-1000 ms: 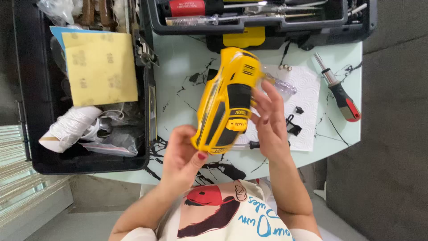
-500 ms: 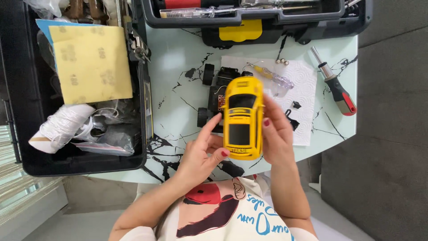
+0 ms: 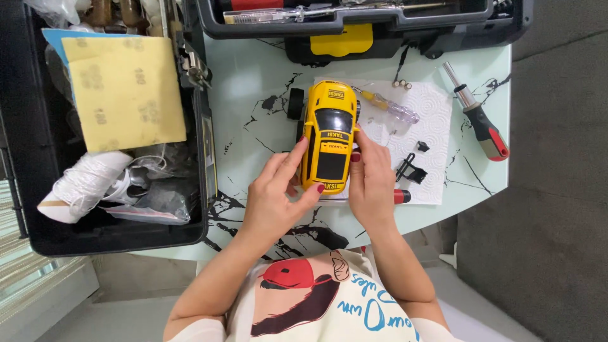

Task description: Repairing a yellow toy taxi by unscrewing and inspecting the base components.

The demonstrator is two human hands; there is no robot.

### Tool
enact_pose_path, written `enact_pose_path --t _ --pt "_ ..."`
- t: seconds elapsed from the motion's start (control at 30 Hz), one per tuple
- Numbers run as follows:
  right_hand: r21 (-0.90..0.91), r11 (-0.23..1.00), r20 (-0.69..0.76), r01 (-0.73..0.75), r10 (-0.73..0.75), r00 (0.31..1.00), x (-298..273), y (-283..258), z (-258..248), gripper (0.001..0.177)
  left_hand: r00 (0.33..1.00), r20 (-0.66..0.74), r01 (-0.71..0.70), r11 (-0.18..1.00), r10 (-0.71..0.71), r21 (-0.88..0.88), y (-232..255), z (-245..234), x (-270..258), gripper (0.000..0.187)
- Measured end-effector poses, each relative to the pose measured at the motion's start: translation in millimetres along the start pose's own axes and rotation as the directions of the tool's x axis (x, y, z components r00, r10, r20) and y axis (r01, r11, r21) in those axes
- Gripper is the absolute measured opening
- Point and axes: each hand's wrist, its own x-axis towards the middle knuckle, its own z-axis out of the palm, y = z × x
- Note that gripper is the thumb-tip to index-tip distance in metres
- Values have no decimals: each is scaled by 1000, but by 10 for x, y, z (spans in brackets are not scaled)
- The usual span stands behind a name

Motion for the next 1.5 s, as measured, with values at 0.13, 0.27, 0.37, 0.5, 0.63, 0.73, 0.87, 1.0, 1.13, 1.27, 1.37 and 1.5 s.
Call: enact_pose_path --t 0.13,0.27,0.37,0.5,0.63,0.73,0.87,1.0,1.13,1.27,1.37,1.5 --pt "9 999 19 -37 37 999 -13 13 41 41 1000 9 13 999 -13 39 -48 20 19 71" --pt "-64 998 2 -4 4 1000 2 -32 30 43 991 -59 -111 980 122 166 -55 32 23 67" --pt "-57 998 14 -14 15 1000 22 -57 20 43 999 -27 -27 998 29 59 -29 34 48 64" --pt "-58 998 34 -27 29 999 24 -54 -6 41 990 -43 -126 984 133 126 -63 50 46 63" --pt "-11 998 78 -62 63 995 -2 -94 -102 42 999 44 -30 995 26 96 -24 -11 36 66" --pt "-17 999 81 -45 46 996 -3 -120 -150 42 999 52 -16 1000 14 23 -39 -3 35 62" --pt "-47 999 70 -23 26 997 -40 -110 -139 43 996 86 0 1000 0 3 -75 -8 25 65" --pt "-41 998 75 -40 43 996 -67 -173 -152 44 995 94 -20 1000 22 -22 -163 -24 -16 66" --pt "-65 997 49 -31 34 998 -92 -140 -115 43 994 93 -46 999 48 -18 -153 -33 -16 66" --pt "-83 996 45 -27 31 999 -110 -143 -122 44 993 89 75 997 -72 -24 -41 -54 22 65" --pt "-72 997 33 -31 33 999 -124 -162 -129 43 991 88 102 993 -98 -51 -60 -36 22 66" --pt "-140 989 23 -52 56 998 -128 -147 -123 40 1000 3 -9 985 9 171 -72 11 39 70"
